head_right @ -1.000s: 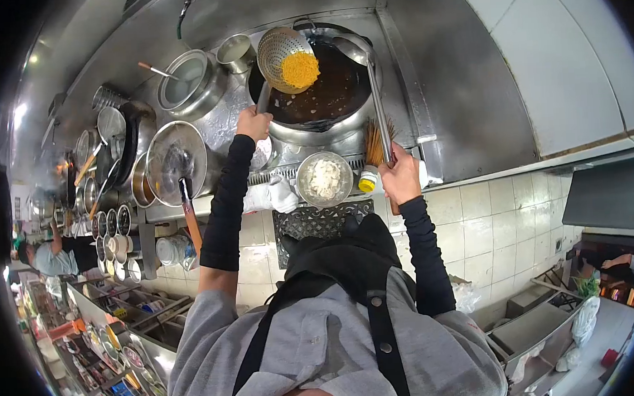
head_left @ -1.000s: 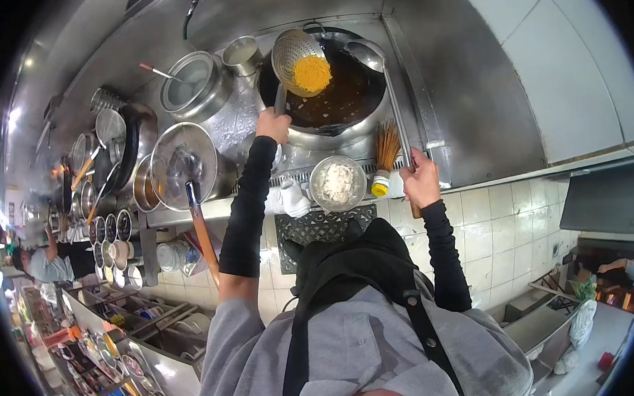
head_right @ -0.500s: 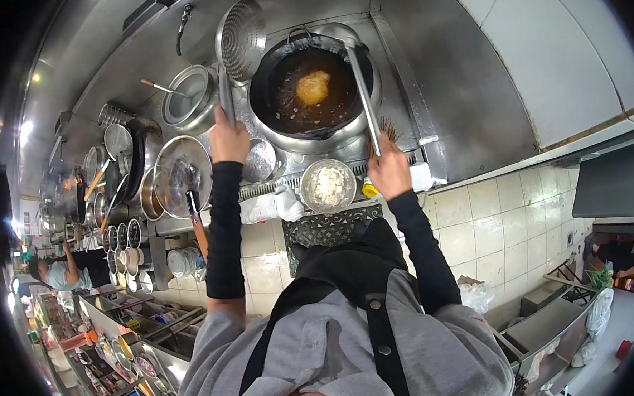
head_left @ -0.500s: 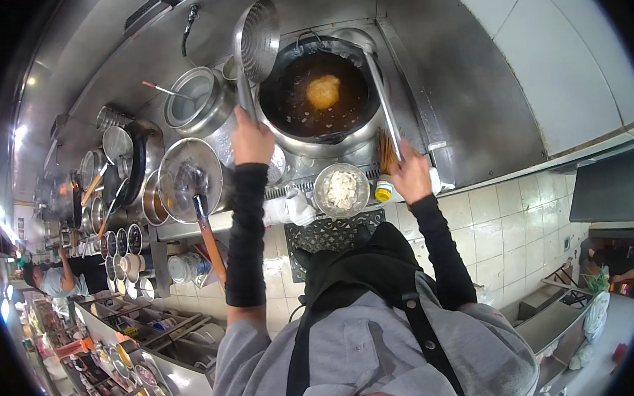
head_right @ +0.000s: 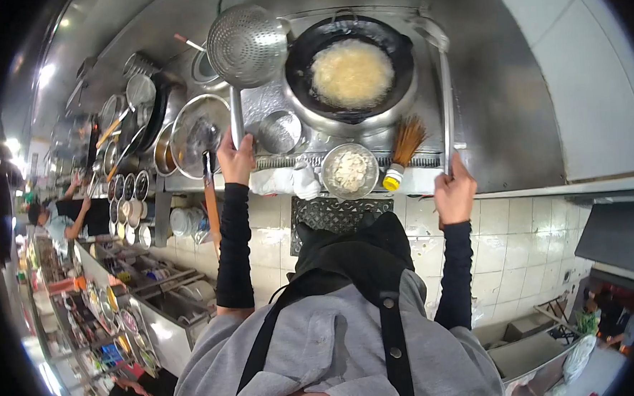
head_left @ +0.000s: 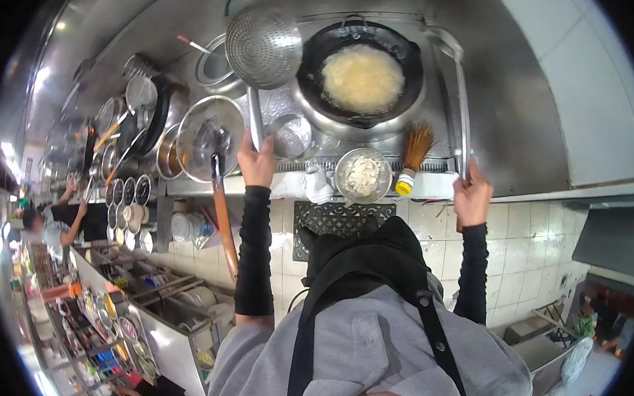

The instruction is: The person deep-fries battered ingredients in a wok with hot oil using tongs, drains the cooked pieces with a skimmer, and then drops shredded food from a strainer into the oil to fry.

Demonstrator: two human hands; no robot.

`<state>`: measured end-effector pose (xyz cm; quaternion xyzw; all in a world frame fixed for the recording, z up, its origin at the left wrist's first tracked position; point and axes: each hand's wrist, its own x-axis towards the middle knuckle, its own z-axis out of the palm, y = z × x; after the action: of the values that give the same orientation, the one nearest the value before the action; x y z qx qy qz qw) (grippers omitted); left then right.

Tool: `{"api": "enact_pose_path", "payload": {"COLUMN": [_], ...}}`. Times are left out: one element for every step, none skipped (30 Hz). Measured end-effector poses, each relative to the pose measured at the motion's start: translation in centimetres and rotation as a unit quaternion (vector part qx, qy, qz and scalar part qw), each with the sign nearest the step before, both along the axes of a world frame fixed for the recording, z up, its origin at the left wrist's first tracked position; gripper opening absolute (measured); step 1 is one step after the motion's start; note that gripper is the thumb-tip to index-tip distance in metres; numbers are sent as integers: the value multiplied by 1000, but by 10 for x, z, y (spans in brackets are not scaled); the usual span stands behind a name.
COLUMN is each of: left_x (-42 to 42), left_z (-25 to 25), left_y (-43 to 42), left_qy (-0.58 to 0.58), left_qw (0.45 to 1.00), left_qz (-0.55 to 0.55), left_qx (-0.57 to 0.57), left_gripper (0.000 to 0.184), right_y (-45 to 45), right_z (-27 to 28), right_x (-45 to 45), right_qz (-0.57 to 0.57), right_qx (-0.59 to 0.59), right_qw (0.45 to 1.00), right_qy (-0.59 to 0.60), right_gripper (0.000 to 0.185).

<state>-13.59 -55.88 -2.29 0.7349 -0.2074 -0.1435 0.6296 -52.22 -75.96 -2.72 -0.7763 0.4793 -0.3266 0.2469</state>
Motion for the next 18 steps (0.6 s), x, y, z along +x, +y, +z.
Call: {"api": "enact_pose_path", "payload": {"left_x": [-6, -9, -12, -14, -18, -21, -23, -27, -30, -34, -35, -38, -41, -43, -43, -44, -45, -46], "left_z": [-1, -3, -11, -15, -17, -19, -21, -21, -20, -20, -19, -15, -10, -6, -4, -2, 3, 7], "left_y": [11, 19, 23, 25, 24, 22, 18, 15, 11, 9, 7, 3, 1, 0, -1, -1, -1, -1], "left_qy": [68, 137, 174, 189, 205, 220, 217, 202, 188, 174, 156, 142, 129, 114, 117, 120, 124, 127], "left_qw": [997, 988, 978, 973, 969, 963, 965, 969, 974, 978, 983, 986, 988, 991, 990, 990, 989, 989], "left_qz": [-3, -9, -10, -9, -10, -13, -5, -3, -2, -2, -6, -6, -4, -2, -4, -8, -12, -15], "left_qx": [-36, -74, -117, -129, -141, -154, -149, -139, -128, -116, -99, -92, -84, -76, -80, -79, -77, -76], "left_gripper": [24, 22, 22, 22, 23, 23, 24, 25, 26, 27, 32, 33, 34, 35, 35, 34, 33, 32], "right_y": [1, 3, 5, 6, 5, 5, 5, 6, 8, 8, 9, 11, 13, 14, 14, 13, 14, 15], "right_z": [-9, -9, -8, -7, -11, -13, -15, -14, -13, -16, -13, -11, -8, -4, -7, -10, -8, -5], "right_x": [-7, -6, -7, -10, -11, -10, -10, -7, -5, -3, -1, 2, 5, 8, 9, 9, 10, 10], "right_qz": [-5, -8, -15, -24, -19, -14, -8, -4, 3, 13, 19, 27, 29, 28, 28, 29, 26, 24], "right_qx": [22, 44, 66, 86, 79, 73, 74, 74, 76, 51, 35, 19, 28, 34, 27, 19, 28, 38], "right_qw": [1000, 999, 998, 996, 997, 997, 997, 997, 997, 999, 999, 999, 999, 999, 999, 999, 999, 999], "right_qy": [-17, -16, -13, -9, -10, -10, -3, 4, -6, -7, 3, 14, 7, 7, 4, 2, 5, 8], "right_gripper": [54, 54, 54, 54, 53, 53, 52, 52, 52, 52, 52, 52, 52, 52, 51, 51, 51, 51]}}
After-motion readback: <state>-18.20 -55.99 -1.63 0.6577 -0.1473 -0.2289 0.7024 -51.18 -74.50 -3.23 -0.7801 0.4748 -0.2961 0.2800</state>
